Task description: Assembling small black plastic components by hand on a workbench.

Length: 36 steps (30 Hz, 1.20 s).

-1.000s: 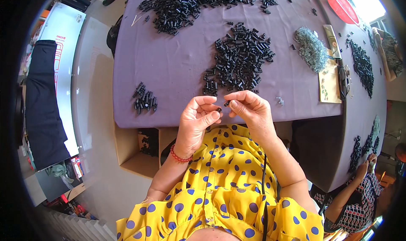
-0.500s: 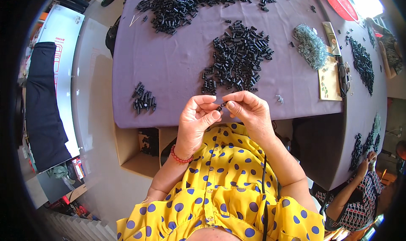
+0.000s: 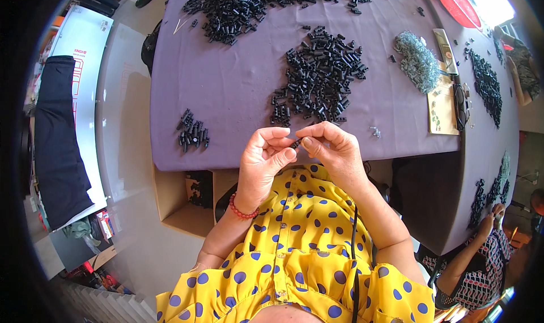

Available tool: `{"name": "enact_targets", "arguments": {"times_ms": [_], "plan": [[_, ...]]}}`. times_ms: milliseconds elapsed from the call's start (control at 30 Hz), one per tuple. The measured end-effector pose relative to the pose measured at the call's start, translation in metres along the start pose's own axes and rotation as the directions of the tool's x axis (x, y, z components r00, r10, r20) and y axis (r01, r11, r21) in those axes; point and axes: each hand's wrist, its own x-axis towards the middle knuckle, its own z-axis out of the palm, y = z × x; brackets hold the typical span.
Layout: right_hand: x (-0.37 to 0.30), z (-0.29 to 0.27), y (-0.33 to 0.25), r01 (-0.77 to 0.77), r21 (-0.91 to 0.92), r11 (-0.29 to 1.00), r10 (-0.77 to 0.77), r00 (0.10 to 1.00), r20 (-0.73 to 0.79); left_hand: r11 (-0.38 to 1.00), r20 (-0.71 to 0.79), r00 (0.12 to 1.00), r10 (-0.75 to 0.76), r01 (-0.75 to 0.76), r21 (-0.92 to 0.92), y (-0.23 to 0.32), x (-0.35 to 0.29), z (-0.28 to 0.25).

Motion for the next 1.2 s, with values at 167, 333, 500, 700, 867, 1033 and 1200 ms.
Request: {"name": "enact_targets", "arguments": {"times_ms": [167,333,500,700,867,1033,1200], "plan": [[0.0,-0.001,0.003,0.079,-0.126,0.989,-0.079,0.997,-0.001,1.0,-0.002,1.0,0.005,-0.005,-0.006,-0.002,-0.001,0.0],[0.006,-0.004,-0.007,0.344,-0.483,0.805,-0.329,0.937,0.119,1.0,0.0,1.0,0.014,-0.014,0.022,0.0,-0.002,0.001],[0.006,-0.004,-0.014,0.541,-0.633,0.554,-0.5,0.824,0.266,0.999,-0.017,1.0,-0.008,0.009,0.047,0.004,-0.003,0.003],[0.003,0.0,-0.01,0.59,-0.687,0.423,-0.592,0.755,0.283,1.0,-0.039,0.999,0.0,0.0,0.005,0.001,-0.003,0.011],[0.003,-0.003,-0.004,0.556,-0.656,0.511,-0.586,0.783,0.207,0.996,-0.074,0.997,-0.025,0.019,-0.088,-0.008,-0.003,0.012],[0.003,-0.004,-0.001,0.55,-0.686,0.476,-0.602,0.773,0.203,0.983,-0.067,0.992,-0.106,0.095,-0.157,-0.004,0.001,0.012],[0.002,-0.005,0.0,0.529,-0.708,0.468,-0.614,0.771,0.17,0.981,-0.017,0.989,-0.149,0.145,-0.131,0.001,0.004,0.01]]}}
